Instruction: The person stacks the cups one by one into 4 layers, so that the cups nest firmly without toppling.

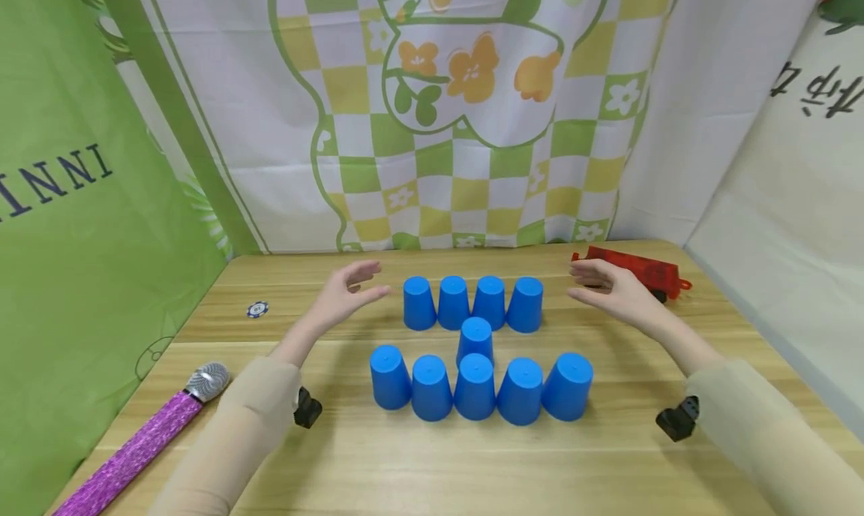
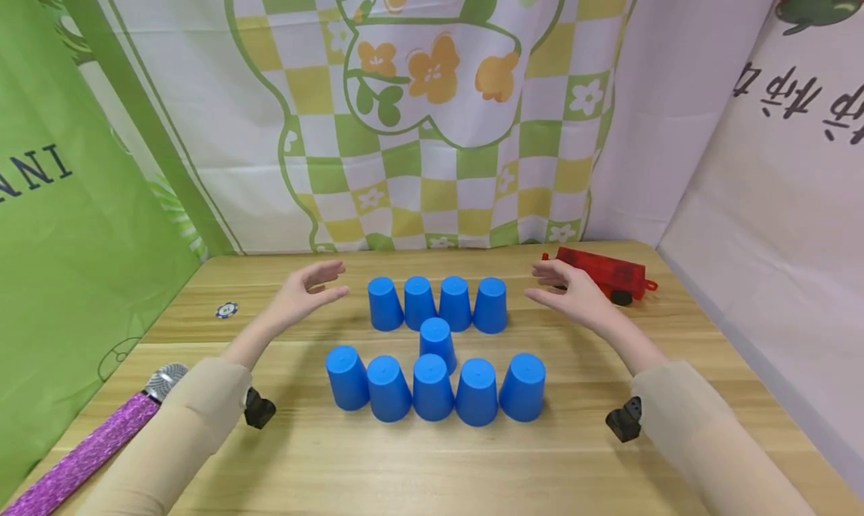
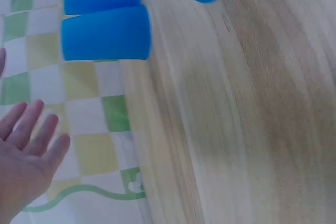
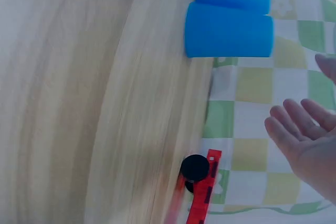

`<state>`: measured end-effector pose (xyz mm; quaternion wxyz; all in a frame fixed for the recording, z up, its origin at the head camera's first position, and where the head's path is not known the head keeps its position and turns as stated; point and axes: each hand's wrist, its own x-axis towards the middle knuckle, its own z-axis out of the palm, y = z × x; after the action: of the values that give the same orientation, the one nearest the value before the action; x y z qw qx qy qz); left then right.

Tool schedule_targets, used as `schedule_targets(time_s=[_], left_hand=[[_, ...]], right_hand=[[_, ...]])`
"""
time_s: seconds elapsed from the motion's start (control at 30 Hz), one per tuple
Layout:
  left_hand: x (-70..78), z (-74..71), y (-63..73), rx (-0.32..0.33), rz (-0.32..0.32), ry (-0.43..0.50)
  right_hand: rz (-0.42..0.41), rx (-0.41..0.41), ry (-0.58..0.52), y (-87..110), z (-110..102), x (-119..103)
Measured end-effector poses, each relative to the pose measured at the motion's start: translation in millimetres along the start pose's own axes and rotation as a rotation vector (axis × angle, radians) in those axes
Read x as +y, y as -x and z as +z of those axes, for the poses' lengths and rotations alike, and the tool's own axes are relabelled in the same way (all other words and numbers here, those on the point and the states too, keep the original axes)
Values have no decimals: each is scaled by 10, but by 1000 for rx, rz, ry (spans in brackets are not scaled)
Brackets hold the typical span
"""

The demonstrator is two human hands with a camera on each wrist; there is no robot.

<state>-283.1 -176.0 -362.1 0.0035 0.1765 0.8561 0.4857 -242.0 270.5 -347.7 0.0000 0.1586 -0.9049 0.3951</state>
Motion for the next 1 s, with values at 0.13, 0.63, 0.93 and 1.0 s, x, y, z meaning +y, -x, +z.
schedule_targets(time_s=[0.13, 0.63, 0.93, 1.0], left_hand=[[84, -86, 160, 50, -20, 14], [128, -70, 718, 72, -73, 95], [190, 71, 987, 85, -74, 66], [189, 120, 1024, 90, -77, 70]], right_hand=[[20, 37, 12, 111, -34, -44], [134, 100, 10, 593, 50, -185], [118, 87, -26, 781, 243, -236], [93, 88, -40, 810, 301, -239]])
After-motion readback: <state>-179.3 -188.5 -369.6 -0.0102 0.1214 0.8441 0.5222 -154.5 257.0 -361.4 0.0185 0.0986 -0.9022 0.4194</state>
